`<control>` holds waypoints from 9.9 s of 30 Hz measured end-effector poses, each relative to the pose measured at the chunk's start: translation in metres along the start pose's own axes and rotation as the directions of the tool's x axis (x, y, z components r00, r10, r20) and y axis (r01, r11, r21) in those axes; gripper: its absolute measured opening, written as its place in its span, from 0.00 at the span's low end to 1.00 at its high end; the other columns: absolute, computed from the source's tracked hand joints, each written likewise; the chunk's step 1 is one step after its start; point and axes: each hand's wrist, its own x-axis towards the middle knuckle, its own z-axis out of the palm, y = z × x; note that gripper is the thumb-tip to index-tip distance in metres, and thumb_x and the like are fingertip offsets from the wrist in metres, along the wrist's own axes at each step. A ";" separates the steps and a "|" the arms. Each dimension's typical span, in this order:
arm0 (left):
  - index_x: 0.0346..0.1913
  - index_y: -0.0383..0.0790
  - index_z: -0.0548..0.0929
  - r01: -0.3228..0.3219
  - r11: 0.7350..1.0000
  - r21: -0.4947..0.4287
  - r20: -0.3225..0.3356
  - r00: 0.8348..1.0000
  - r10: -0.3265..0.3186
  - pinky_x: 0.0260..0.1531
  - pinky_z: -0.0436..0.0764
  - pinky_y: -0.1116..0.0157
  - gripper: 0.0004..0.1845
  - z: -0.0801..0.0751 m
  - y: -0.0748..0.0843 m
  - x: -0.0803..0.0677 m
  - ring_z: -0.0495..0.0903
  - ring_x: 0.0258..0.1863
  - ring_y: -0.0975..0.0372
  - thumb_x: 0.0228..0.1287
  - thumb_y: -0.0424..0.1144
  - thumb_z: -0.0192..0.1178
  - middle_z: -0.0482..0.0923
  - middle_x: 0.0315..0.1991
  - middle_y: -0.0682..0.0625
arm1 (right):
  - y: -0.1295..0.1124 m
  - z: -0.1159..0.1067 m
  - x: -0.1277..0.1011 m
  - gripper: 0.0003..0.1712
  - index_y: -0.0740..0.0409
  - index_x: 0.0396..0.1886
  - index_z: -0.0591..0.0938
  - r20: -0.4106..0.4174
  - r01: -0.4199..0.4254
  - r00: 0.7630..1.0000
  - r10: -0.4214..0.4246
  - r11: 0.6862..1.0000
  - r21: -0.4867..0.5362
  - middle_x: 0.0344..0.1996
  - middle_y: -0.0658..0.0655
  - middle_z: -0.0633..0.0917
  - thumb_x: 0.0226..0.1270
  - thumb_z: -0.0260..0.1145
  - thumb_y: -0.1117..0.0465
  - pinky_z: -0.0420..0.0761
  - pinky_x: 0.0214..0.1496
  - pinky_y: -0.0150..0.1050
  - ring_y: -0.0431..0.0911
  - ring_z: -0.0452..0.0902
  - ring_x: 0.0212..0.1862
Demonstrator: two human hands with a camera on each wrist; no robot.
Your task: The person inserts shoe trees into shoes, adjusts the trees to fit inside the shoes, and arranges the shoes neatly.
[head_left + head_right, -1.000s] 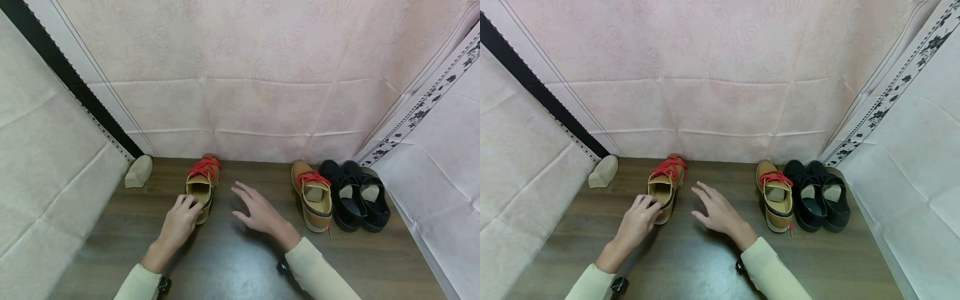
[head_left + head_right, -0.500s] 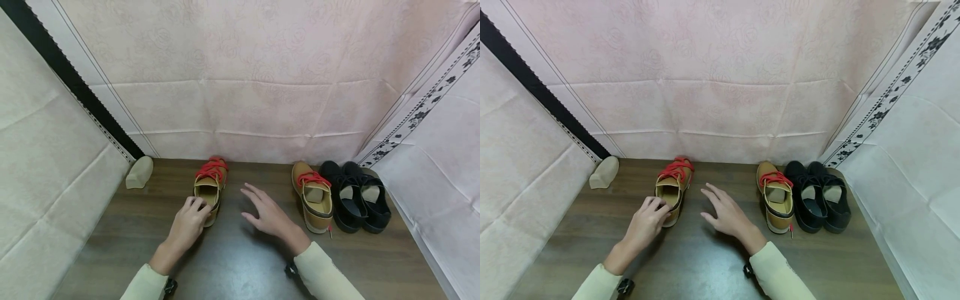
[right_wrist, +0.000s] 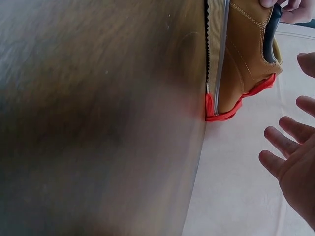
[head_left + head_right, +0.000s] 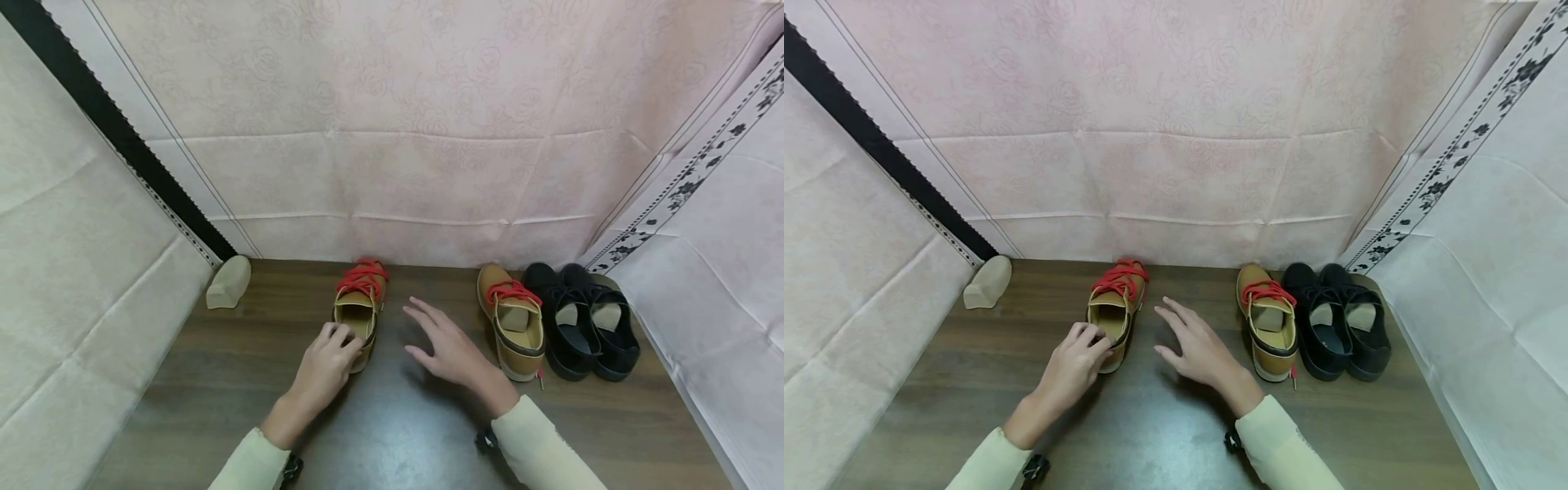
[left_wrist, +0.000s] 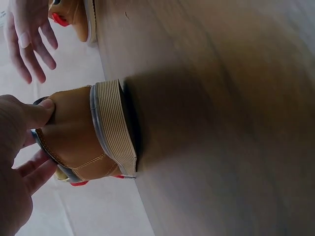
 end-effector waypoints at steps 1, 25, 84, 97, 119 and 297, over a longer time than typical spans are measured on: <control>0.40 0.42 0.87 -0.003 1.000 -0.001 0.001 1.000 0.003 0.36 0.85 0.55 0.06 0.001 0.001 0.001 0.78 0.43 0.50 0.61 0.33 0.73 0.79 0.38 0.48 | 0.001 -0.001 -0.001 0.41 0.48 0.79 0.66 0.005 -0.002 1.000 0.002 1.000 -0.001 0.80 0.54 0.63 0.72 0.69 0.46 0.71 0.74 0.55 0.53 0.64 0.77; 0.39 0.43 0.88 -0.130 0.991 -0.027 -0.006 0.991 0.130 0.36 0.82 0.59 0.04 0.020 0.035 0.025 0.77 0.39 0.54 0.63 0.36 0.72 0.79 0.37 0.50 | 0.014 -0.017 -0.007 0.40 0.46 0.80 0.64 0.004 -0.035 0.999 0.035 0.999 -0.010 0.80 0.54 0.62 0.73 0.67 0.46 0.72 0.72 0.57 0.54 0.63 0.78; 0.48 0.35 0.88 -0.047 0.995 -0.086 -0.042 0.998 0.044 0.42 0.82 0.59 0.17 -0.021 -0.018 0.040 0.79 0.41 0.54 0.62 0.44 0.74 0.81 0.41 0.45 | 0.000 -0.004 0.011 0.14 0.54 0.47 0.84 -0.135 -0.187 0.964 0.229 0.945 0.269 0.34 0.52 0.81 0.63 0.76 0.67 0.87 0.42 0.35 0.43 0.83 0.38; 0.57 0.32 0.82 0.130 0.991 0.038 -0.067 0.990 -0.127 0.46 0.82 0.48 0.25 -0.036 -0.077 0.040 0.79 0.49 0.44 0.63 0.44 0.74 0.79 0.50 0.36 | 0.008 -0.011 0.004 0.12 0.52 0.47 0.84 -0.098 -0.241 0.957 0.272 0.938 0.251 0.35 0.50 0.81 0.66 0.75 0.64 0.87 0.43 0.37 0.41 0.82 0.37; 0.69 0.28 0.71 0.612 0.786 0.088 0.027 0.787 -0.616 0.59 0.71 0.32 0.34 -0.073 -0.185 0.011 0.69 0.62 0.31 0.66 0.40 0.71 0.68 0.65 0.25 | 0.003 -0.011 0.010 0.14 0.52 0.47 0.85 -0.075 -0.237 0.961 0.267 0.931 0.278 0.34 0.51 0.82 0.64 0.76 0.64 0.87 0.45 0.37 0.41 0.81 0.38; 0.53 0.49 0.87 0.361 0.830 -0.425 0.194 0.932 -0.307 0.47 0.88 0.52 0.18 -0.117 -0.049 0.052 0.81 0.47 0.58 0.60 0.30 0.70 0.76 0.47 0.50 | 0.016 -0.016 0.010 0.16 0.47 0.52 0.82 0.055 -0.315 0.946 0.320 0.860 0.402 0.34 0.49 0.85 0.67 0.74 0.61 0.83 0.39 0.37 0.46 0.85 0.41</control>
